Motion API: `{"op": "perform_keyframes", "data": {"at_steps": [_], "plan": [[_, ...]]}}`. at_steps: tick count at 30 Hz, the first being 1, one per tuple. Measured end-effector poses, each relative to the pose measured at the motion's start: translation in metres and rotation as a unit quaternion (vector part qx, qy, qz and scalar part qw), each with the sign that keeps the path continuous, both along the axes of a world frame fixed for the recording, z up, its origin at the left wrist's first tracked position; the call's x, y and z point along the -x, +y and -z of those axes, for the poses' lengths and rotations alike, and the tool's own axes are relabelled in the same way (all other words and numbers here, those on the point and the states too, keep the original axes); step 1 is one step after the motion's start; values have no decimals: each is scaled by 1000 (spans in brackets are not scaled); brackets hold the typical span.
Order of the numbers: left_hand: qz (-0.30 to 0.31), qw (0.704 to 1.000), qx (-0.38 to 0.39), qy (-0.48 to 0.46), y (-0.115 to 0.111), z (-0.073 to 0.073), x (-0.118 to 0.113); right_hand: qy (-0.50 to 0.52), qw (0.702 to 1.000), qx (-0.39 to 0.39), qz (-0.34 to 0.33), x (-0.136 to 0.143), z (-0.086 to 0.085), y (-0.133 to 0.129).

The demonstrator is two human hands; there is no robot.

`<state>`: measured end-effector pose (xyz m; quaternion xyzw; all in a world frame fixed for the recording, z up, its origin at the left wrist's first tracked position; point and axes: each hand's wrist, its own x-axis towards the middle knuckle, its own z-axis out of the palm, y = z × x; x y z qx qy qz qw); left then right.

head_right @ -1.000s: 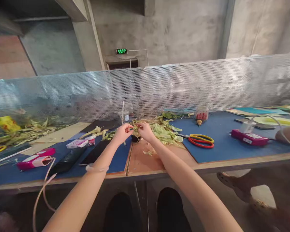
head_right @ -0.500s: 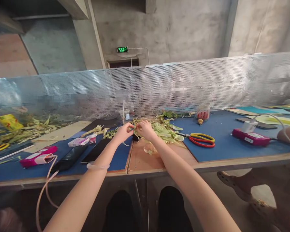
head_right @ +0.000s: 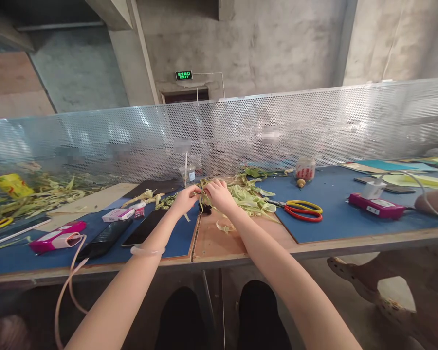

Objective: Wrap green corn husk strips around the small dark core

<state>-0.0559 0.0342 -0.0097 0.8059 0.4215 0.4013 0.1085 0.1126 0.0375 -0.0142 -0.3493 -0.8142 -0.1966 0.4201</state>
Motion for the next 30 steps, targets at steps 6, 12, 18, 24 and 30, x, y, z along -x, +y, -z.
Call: {"op": "perform_keyframes", "data": {"at_steps": [6,12,18,24,30], "plan": [[17,1000,18,-7,0,0,1,3,1000,-10,-1,0,0,0],[18,999,19,-48,2,0,-2,48,999,5,-6,-1,0,-1],[3,997,9,-83,2,-2,0,82,993,55,-62,-1,-3,-8],[-2,995,3,-97,3,-4,2,113,972,153,-139,5,2,-7],[0,994,14,-107,0,-6,2,177,918,287,-209,7,2,-9]]}}
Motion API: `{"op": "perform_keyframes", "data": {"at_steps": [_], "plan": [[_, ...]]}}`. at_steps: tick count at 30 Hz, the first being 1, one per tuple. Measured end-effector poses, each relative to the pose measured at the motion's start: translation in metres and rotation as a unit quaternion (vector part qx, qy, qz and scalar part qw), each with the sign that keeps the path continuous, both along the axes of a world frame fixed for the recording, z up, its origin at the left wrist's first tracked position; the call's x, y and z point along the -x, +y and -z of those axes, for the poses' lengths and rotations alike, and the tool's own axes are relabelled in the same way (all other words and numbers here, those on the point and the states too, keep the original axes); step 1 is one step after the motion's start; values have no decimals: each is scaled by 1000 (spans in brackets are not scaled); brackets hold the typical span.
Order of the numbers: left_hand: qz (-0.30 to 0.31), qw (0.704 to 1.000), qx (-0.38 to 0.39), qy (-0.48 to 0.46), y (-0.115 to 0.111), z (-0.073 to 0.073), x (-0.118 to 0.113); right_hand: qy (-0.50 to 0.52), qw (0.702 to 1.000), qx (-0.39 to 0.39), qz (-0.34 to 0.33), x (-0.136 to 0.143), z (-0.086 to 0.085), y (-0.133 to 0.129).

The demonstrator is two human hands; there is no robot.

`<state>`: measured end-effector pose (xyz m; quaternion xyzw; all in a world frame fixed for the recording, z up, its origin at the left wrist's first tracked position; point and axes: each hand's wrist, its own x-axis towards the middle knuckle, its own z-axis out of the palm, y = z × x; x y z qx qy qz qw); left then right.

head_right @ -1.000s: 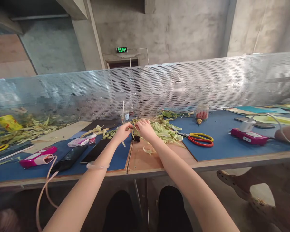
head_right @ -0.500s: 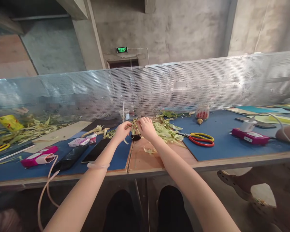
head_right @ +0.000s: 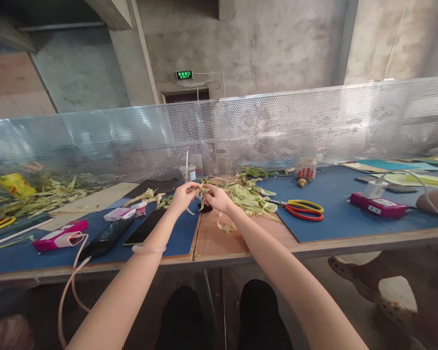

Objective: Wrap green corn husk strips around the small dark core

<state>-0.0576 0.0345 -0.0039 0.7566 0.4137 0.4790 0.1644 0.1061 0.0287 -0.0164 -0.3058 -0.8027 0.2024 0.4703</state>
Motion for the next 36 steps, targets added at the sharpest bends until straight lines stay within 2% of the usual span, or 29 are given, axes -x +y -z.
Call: {"op": "perform_keyframes", "data": {"at_steps": [6,12,20,28,36], "plan": [[21,1000,15,6,2,3,0,60,991,82,-88,-1,-6,-5],[24,999,30,7,5,4,0,99,980,118,-122,-1,-8,-6],[37,994,93,-41,0,4,-2,161,976,112,-93,-1,-5,2],[75,979,159,-99,-5,-1,-7,150,982,94,-69,-2,-4,6],[78,982,147,-89,-12,-4,-5,127,988,74,-43,-2,-7,1]]}}
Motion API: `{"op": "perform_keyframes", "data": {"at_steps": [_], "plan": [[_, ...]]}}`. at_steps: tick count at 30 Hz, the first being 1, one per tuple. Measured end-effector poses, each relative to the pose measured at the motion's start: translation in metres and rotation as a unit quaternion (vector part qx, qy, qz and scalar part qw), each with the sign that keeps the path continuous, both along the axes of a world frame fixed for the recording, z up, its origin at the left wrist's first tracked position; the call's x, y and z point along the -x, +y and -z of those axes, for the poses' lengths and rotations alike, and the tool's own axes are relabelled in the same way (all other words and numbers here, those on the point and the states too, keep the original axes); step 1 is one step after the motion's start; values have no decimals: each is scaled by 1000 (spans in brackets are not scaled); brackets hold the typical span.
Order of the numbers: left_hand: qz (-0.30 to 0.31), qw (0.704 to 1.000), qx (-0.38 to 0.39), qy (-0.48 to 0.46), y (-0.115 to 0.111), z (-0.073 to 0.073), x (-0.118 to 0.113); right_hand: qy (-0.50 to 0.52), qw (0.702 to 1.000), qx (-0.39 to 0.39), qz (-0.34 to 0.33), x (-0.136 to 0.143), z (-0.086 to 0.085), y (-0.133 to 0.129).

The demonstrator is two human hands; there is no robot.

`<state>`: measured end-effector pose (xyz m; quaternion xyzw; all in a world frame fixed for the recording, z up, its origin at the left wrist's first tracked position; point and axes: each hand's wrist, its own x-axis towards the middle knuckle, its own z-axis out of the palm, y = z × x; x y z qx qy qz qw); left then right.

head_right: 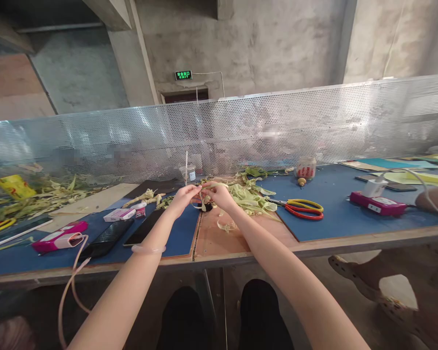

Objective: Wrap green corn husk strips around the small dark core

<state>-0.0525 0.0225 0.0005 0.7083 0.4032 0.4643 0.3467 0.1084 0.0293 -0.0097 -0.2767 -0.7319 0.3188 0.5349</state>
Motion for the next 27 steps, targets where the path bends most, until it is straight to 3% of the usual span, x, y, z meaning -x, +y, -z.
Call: {"op": "perform_keyframes", "data": {"at_steps": [10,27], "plan": [[4,997,-53,47,1,1,2,-25,1000,14,-11,0,0,3],[19,993,-47,105,7,6,2,-93,989,-26,115,1,4,6]]}}
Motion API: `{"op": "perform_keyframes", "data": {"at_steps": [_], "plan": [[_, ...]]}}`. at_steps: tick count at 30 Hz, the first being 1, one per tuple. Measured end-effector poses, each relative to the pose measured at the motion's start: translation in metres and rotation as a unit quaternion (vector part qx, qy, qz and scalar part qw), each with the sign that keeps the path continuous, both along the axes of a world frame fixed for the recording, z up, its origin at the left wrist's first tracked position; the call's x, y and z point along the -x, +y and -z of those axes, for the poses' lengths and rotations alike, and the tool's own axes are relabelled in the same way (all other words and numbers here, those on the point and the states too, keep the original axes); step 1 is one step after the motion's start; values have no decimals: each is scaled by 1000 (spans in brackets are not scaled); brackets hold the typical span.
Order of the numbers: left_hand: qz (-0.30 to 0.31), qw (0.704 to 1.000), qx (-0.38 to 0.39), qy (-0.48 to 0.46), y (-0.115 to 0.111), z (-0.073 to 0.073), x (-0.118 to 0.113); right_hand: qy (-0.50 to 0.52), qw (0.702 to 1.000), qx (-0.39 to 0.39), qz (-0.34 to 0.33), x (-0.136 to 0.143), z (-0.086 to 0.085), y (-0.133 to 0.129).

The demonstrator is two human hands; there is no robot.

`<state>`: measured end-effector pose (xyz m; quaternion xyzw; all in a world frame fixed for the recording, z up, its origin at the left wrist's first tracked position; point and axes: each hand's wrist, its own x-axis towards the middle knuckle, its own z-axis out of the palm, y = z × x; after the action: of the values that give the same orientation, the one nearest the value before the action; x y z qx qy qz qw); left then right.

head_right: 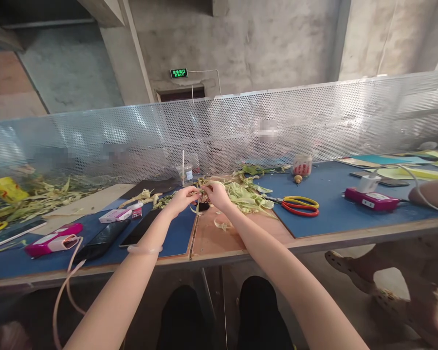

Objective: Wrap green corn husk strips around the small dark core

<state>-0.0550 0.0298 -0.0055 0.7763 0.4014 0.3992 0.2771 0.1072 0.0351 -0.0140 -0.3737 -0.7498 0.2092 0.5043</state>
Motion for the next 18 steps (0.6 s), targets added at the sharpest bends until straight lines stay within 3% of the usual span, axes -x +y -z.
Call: {"op": "perform_keyframes", "data": {"at_steps": [12,18], "plan": [[13,995,31,-94,4,4,-5,-15,996,-78,30,5,4,4],[-18,992,31,-119,5,6,-9,-15,990,-121,66,13,7,7]]}}
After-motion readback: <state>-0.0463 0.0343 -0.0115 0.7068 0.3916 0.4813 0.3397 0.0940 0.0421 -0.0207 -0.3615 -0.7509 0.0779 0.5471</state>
